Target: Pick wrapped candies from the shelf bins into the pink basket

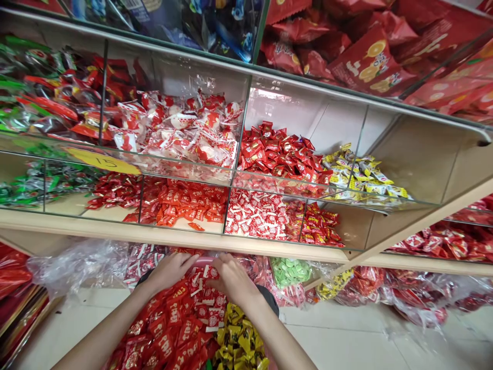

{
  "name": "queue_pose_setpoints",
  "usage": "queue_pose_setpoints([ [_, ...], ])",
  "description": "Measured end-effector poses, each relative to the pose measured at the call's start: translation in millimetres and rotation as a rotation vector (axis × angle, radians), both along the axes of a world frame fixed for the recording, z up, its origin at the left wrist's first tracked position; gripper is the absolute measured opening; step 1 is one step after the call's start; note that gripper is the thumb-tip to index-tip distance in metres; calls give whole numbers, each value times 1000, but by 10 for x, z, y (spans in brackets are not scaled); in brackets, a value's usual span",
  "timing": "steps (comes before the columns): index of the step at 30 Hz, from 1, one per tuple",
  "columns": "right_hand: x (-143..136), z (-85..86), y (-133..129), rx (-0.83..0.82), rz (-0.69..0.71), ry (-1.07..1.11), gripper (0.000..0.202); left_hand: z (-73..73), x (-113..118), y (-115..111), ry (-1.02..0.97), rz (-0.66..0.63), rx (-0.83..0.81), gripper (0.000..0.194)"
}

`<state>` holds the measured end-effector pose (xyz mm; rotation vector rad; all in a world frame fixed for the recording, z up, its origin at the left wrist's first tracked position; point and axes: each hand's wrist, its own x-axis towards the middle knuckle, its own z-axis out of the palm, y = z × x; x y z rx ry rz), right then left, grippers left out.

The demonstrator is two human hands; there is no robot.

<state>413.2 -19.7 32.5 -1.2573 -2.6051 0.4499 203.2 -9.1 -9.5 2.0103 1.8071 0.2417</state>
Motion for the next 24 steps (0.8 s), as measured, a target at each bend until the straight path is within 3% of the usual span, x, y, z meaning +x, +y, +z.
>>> queue_pose_setpoints([
  [17,-157,-169,57,13,37,-26,25,34,5,-15,3,1,14,62],
  [20,-140,-93,22,30,42,14,25,26,-2,-9,-5,3,11,62],
  [24,-76,217,-14,66,40,162,21,29,-5,0,-16,9,-24,62],
])
